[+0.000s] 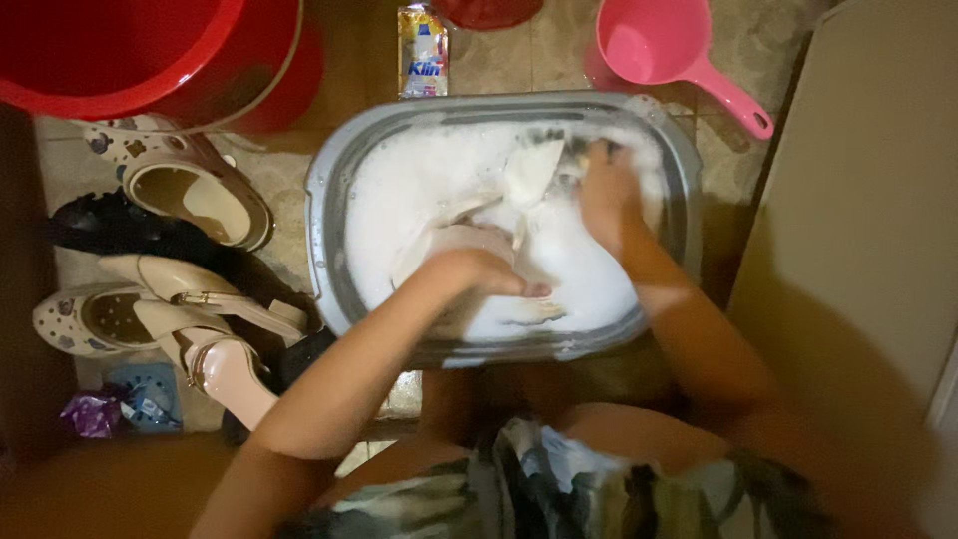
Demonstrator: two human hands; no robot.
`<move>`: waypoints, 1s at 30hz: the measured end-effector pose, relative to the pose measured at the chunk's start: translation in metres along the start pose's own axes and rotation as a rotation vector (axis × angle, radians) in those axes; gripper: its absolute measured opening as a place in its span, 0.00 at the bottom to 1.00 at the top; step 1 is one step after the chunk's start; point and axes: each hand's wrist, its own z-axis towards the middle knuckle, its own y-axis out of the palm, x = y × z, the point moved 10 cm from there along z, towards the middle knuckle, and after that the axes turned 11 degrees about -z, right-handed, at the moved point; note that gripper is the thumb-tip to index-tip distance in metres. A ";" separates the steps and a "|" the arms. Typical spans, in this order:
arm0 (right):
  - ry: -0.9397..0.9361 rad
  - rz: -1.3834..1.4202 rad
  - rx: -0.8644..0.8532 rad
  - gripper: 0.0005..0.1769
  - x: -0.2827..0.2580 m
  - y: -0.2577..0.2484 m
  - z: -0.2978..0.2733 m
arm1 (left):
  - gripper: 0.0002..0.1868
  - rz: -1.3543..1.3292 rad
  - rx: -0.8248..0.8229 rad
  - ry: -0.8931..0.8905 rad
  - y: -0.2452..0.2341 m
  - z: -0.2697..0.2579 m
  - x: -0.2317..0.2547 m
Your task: The person scrubs a white sneaker with a yellow sponge in a basin of soapy water. They repeatedly dip the shoe, scrub the upper and sole, and rinse it in the basin.
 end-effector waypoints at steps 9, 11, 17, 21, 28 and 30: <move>0.138 0.069 -0.347 0.21 0.032 0.125 -0.011 | 0.59 -0.893 -0.097 -0.047 0.004 0.067 -0.018; 0.187 0.158 -0.381 0.22 0.045 0.142 -0.006 | 0.59 -0.863 -0.038 0.016 -0.005 0.063 -0.012; 0.318 1.543 -0.316 0.25 0.018 0.122 0.018 | 0.49 -1.123 0.154 0.131 -0.024 -0.001 -0.010; 0.409 1.837 -0.451 0.26 -0.026 0.060 -0.020 | 0.43 -1.430 0.146 0.347 -0.027 -0.033 0.001; 0.109 1.438 0.037 0.12 -0.027 -0.043 -0.044 | 0.40 -1.602 0.365 0.229 -0.044 -0.064 -0.027; 0.143 0.996 0.051 0.13 -0.030 -0.065 -0.049 | 0.40 -1.685 0.468 0.152 -0.052 -0.071 -0.033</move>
